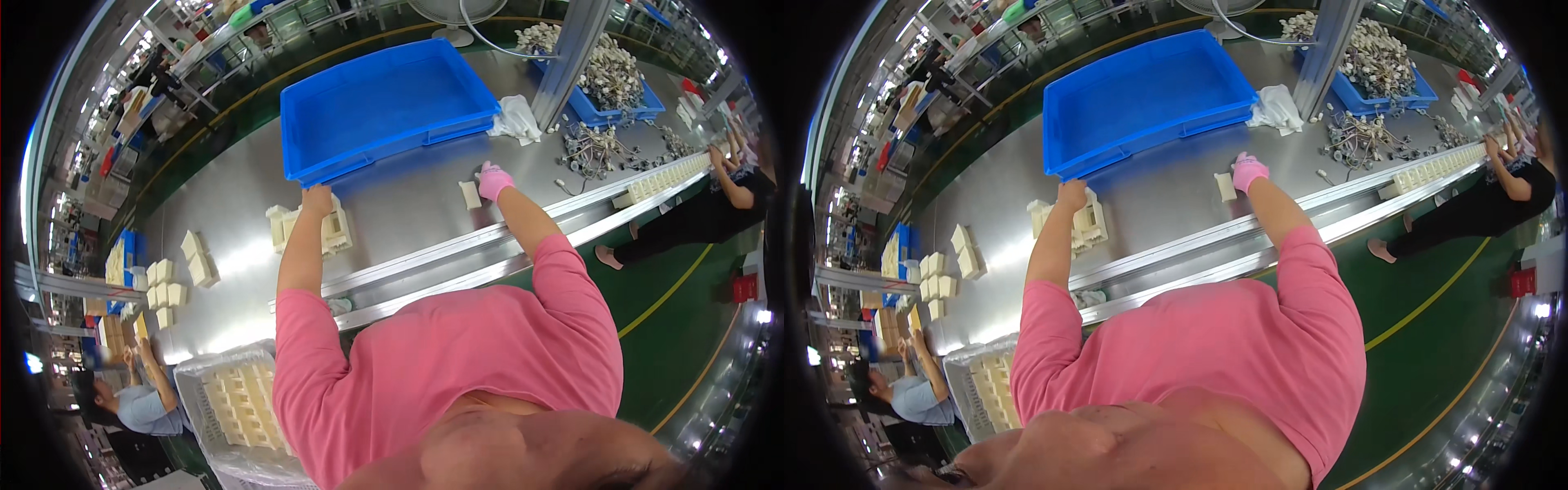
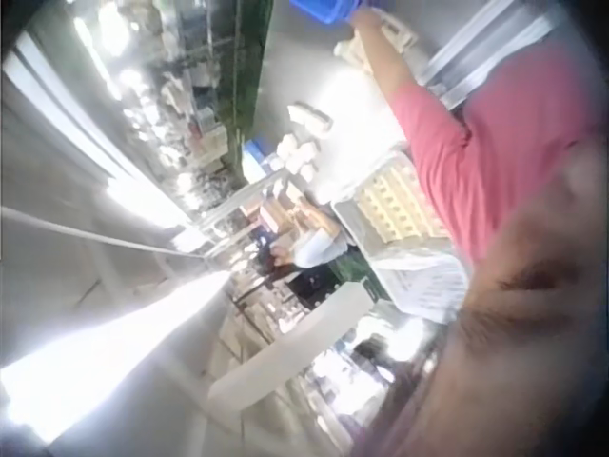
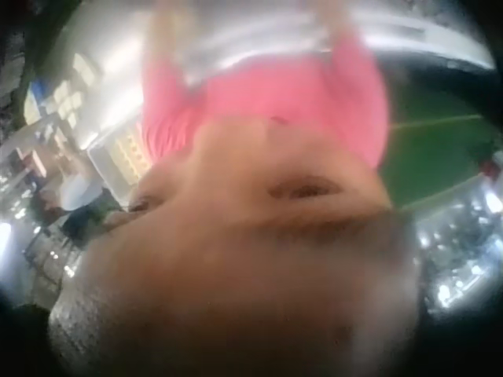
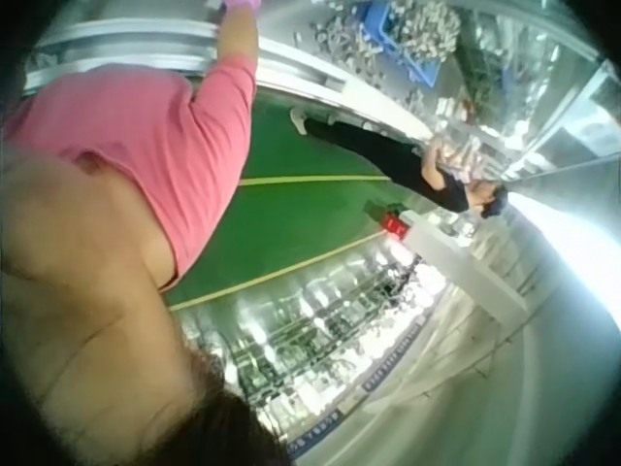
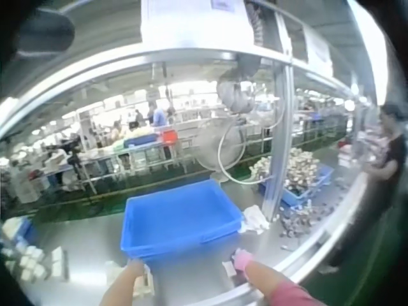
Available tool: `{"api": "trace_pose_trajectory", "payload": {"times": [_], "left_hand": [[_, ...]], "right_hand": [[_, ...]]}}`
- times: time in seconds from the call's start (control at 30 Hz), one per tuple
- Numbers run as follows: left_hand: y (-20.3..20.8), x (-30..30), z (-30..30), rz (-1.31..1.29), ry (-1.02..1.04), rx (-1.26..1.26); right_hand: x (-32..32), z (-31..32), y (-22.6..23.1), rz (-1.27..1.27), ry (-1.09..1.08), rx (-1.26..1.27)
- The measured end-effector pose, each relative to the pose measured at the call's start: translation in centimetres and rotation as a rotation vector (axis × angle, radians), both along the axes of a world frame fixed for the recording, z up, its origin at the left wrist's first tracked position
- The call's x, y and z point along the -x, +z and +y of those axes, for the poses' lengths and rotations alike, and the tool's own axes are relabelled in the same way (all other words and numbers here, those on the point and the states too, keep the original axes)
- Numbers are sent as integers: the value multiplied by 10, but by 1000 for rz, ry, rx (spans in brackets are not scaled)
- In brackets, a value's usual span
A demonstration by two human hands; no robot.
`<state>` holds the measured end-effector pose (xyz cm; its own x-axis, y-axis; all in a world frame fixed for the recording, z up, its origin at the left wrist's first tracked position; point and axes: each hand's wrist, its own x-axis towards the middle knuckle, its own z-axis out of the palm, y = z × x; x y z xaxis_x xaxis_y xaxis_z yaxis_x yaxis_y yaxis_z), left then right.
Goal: Assembling and sorting electronic components into trays and organizing wire bundles on a production line.
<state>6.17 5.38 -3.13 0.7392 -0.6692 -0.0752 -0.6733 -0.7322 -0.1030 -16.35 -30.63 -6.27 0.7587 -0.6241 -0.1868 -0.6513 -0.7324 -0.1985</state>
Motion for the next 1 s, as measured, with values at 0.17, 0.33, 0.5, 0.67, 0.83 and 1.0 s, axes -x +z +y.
{"api": "trace_pose_trajectory", "payload": {"times": [0.17,0.33,0.5,0.67,0.83,1.0], "left_hand": [[35,-1,-18,240,-6,42],[91,34,-36,120,-189,793],[126,104,-70,907,147,1444],[75,125,-87,1241,388,1373],[49,168,-109,1266,319,1375],[52,198,-112,1222,203,1434]], "right_hand": [[-1,4,39,239,57,-96],[-5,-16,6,175,-25,-85],[10,-10,29,-308,255,126],[19,41,111,-439,351,-661],[42,91,132,-367,320,-1157],[45,126,113,-678,339,-519]]}}
